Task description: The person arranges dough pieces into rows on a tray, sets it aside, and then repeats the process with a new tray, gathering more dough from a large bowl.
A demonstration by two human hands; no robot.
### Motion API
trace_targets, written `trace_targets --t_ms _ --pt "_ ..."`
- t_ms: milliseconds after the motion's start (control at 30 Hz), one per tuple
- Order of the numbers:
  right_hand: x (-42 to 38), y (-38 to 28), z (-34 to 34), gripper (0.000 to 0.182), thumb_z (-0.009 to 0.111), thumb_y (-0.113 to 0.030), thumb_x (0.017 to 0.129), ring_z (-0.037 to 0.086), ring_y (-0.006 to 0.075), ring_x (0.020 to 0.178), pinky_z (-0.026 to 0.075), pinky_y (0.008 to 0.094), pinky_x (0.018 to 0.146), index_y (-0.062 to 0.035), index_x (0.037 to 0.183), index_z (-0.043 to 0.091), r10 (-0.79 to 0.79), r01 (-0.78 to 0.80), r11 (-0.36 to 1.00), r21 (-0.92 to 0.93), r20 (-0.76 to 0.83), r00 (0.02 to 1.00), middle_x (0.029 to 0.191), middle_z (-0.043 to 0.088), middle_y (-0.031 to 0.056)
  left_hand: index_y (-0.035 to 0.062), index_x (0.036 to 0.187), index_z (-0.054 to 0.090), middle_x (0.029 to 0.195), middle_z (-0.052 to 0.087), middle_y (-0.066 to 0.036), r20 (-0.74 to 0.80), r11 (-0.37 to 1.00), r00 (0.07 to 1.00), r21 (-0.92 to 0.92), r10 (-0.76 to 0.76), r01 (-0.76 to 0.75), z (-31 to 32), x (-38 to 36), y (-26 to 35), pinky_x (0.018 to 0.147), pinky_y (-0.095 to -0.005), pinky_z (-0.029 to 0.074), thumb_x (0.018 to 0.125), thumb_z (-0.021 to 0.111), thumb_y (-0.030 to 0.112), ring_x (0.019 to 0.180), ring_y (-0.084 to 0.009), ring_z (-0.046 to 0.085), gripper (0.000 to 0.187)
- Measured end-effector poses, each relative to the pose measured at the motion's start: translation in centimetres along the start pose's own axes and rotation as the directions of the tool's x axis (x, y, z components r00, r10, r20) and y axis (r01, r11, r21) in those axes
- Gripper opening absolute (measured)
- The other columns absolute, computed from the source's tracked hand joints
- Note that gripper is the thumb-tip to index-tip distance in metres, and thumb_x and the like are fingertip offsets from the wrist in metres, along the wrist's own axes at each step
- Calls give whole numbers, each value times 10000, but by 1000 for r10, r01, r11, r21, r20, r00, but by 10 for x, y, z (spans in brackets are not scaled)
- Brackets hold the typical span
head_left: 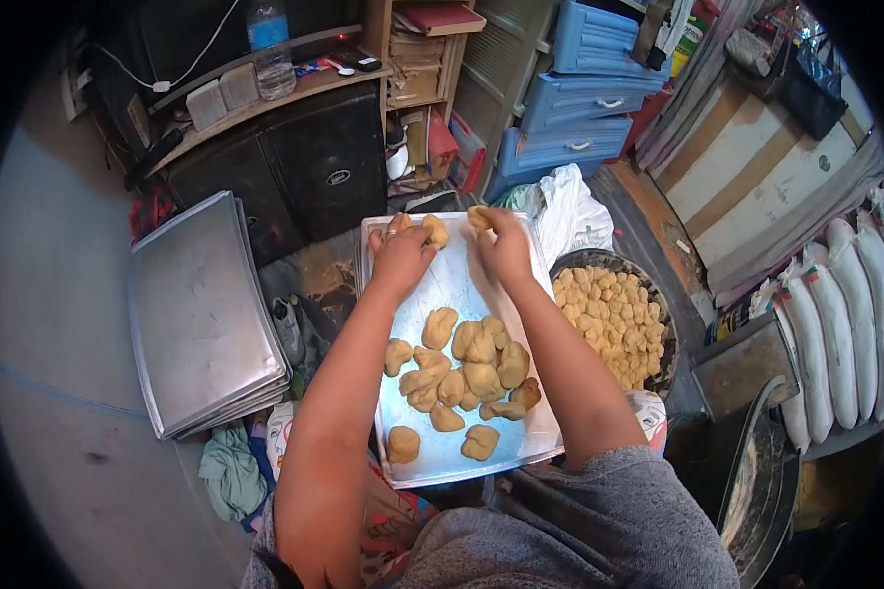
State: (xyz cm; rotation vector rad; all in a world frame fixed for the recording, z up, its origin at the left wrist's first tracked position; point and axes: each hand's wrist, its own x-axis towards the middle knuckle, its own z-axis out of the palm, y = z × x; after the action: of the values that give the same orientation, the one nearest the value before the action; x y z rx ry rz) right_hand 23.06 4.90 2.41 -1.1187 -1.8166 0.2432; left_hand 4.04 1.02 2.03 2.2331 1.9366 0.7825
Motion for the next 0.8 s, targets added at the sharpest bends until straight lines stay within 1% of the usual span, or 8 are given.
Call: trace_targets --t_ms 33,100,233,367,433,600,733,800 --pt "-9 4 5 371 589 -65 775 573 365 989 464 393 862 -45 1145 595 167 -126 980 -155 289 943 1180 564 188 134 1187 612 1183 617 -98 4 1000 1000 1 4 -4 0 1 3 1005 -510 190 836 595 283 1292 -308 389 382" --pt "-24 3 13 357 579 -84 790 565 376 987 458 399 874 -43 1144 597 -87 164 952 -258 287 954 1160 565 192 123 1143 636 1149 626 -139 8 999 999 26 -33 33 2 7 6 991 -499 202 822 623 310 1279 -315 404 372" --pt "-18 -15 -8 378 621 -171 791 565 380 979 452 405 886 -53 1150 600 -44 172 903 -393 316 948 1164 563 196 119 1112 654 1142 624 -162 -119 995 993 -99 -11 -1 15 20 7 980 -480 210 799 650 292 1266 -314 421 358" --pt "-44 -59 -16 487 726 -325 716 580 343 960 458 400 865 -62 1110 617 80 -187 982 34 820 567 1072 581 174 130 1115 649 1113 639 -138 17 996 1000 -84 -12 14 7 22 12 975 -489 221 789 664 272 1249 -309 437 356" --pt "-50 -70 -18 356 755 -215 634 577 303 933 463 369 843 -94 957 664 -40 -83 992 92 871 490 947 560 131 142 1113 645 1084 654 -111 21 998 1000 -63 -18 19 4 24 13 974 -507 225 799 659 264 1243 -306 441 338" --pt "-6 -28 -46 351 733 -49 560 561 293 888 462 352 818 -53 902 653 3 -86 987 133 529 848 945 548 133 118 1134 644 1144 625 -151 36 998 999 -55 -32 34 -4 21 16 999 -481 208 762 679 332 1254 -315 436 431" --pt "7 23 -41 328 651 -54 672 592 332 959 471 372 856 -34 999 636 298 -318 948 12 316 901 1041 608 165 118 1139 640 1176 611 -143 -13 1000 1000 -31 -4 4 -25 16 28 1007 -479 205 773 672 342 1251 -297 441 430" --pt "-2 43 -30 336 614 -169 748 591 358 985 472 388 870 -69 1065 656 360 -358 932 -54 260 896 1148 584 190 124 1162 624 1175 607 -125 287 1000 958 -18 -18 25 -52 12 36 1005 -475 238 782 662 358 1233 -278 455 447"
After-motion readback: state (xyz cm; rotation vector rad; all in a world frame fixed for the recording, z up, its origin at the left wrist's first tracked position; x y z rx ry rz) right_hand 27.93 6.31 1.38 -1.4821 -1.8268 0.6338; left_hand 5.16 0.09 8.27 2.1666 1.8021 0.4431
